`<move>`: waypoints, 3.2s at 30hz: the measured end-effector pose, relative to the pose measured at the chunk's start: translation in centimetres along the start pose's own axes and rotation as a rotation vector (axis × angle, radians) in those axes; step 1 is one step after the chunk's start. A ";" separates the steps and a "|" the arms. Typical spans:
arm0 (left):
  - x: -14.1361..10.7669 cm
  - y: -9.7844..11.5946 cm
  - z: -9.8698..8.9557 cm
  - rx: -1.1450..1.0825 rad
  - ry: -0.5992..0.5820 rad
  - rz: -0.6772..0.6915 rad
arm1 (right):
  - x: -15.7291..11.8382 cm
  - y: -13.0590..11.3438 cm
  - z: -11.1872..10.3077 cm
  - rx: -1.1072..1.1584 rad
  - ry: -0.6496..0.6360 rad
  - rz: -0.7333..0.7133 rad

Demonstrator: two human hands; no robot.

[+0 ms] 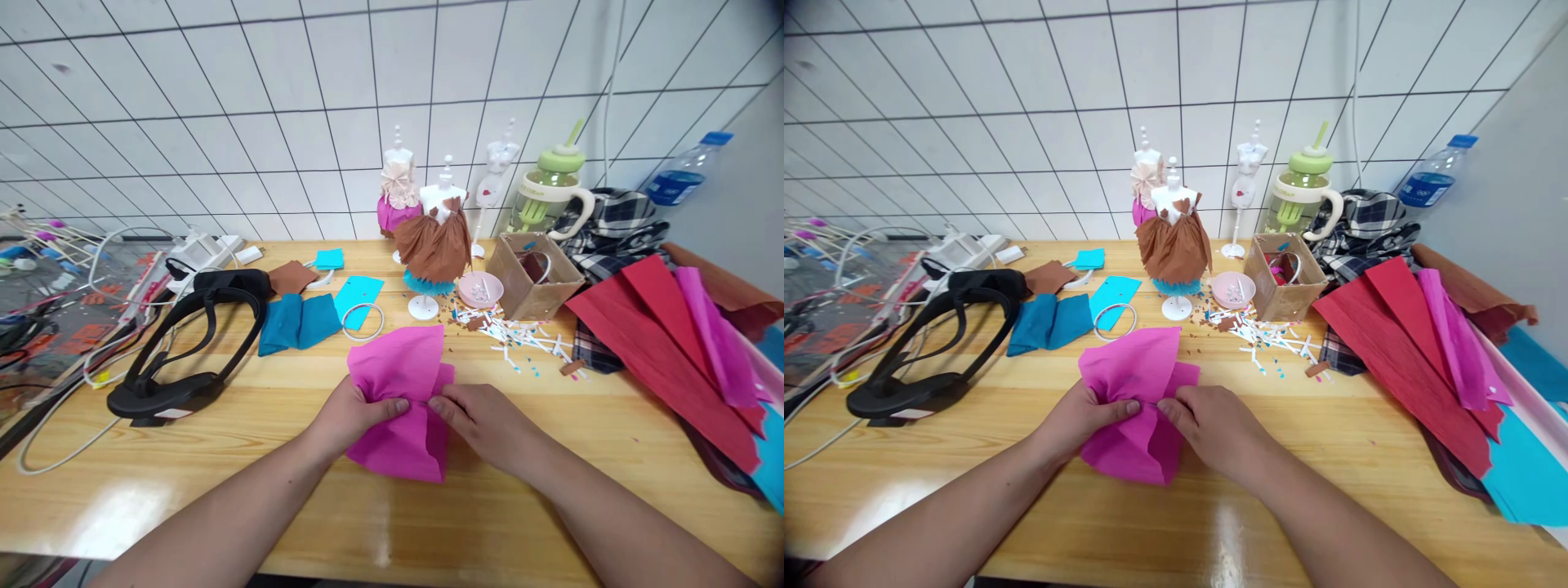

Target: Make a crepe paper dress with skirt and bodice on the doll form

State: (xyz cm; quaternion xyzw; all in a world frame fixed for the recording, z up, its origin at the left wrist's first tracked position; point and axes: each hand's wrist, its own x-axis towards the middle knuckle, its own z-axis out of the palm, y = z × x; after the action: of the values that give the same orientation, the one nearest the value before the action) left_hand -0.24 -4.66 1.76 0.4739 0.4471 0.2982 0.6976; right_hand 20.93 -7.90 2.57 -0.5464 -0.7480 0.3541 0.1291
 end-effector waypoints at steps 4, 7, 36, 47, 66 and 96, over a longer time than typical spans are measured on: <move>0.0 0.0 0.0 0.030 -0.010 0.000 | 0.0 -0.2 0.1 -0.013 -0.003 0.005; 0.0 -0.1 0.1 0.028 -0.015 0.008 | 0.1 -0.3 0.1 -0.019 -0.011 0.014; 0.3 -0.5 0.0 0.169 -0.053 0.054 | 0.3 -0.3 0.9 -0.020 0.010 0.038; 0.2 -0.4 0.1 0.192 -0.076 0.078 | 0.3 -0.3 1.0 -0.045 0.015 0.050; -0.1 -0.5 0.0 0.147 -0.006 0.079 | 0.4 -0.2 0.8 -0.008 0.029 0.061; -0.1 0.0 0.1 0.196 -0.094 0.098 | 0.5 0.2 0.8 -0.011 0.035 0.072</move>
State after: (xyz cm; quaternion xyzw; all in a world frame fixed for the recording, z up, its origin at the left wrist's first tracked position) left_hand -0.15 -4.80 1.82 0.5745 0.4174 0.2642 0.6526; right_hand 20.45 -7.72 1.76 -0.5798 -0.7273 0.3449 0.1261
